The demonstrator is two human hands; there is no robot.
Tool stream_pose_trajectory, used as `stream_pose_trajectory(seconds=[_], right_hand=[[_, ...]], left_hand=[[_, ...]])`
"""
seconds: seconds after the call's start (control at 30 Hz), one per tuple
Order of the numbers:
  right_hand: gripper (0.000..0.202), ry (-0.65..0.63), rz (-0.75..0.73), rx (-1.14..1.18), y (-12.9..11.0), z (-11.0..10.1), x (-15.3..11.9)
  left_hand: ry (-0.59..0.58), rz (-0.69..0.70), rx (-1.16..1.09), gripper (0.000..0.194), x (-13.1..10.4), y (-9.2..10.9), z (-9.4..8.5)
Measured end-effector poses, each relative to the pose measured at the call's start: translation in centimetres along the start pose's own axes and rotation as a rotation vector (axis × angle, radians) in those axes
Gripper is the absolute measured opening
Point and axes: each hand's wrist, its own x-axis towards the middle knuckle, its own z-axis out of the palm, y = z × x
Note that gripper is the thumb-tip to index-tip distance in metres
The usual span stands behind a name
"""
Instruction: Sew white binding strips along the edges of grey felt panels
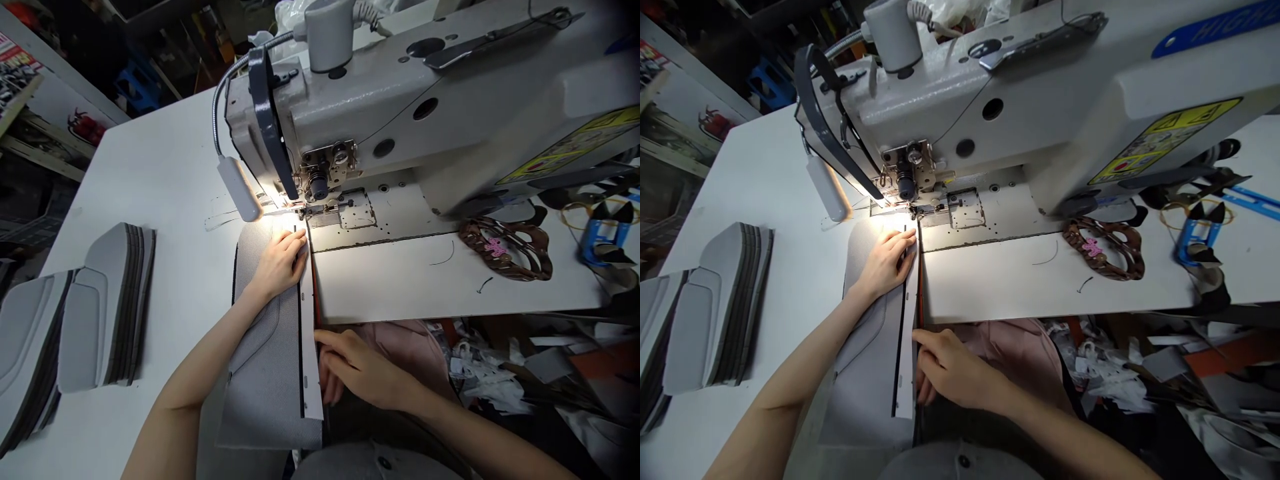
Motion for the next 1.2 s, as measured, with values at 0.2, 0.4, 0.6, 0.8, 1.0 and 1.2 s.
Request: stream_pose_trajectory(seconds=[0.2,0.4,0.6,0.8,1.0,1.2], right_hand=[[0.063,0.474,-0.184,-0.662,1.7,1.5,1.8],[0.086,0.485,-0.203,-0.404,3.6,2.0,2.5],[0.086,0.379,-0.152,-0.354,3.7,1.4,2.3],[0.082,0.432,-0.259,-0.435,3.6,1.0,2.5],[0.086,0.362,-0.164,-0.336,3.3,0.8,2.6],[0.086,0.276,-0.004,-0.258,2.3,0.6,2.6]], left_hand=[[-0.103,0.021,0.062,0.018,0.6,0.3,-0.6],[-0.139,0.033,0.073,0.015,0.9,0.0,-0.7],[-0.123,0.030,0.044,0.016,0.8,0.1,-0.7],[-0.103,0.020,0.040,0.017,0.8,0.0,-0.5],[-0.126,0.020,0.071,0.020,0.8,0.1,-0.4],[-0.130,0.027,0.073,0.024,0.9,0.1,-0.6]])
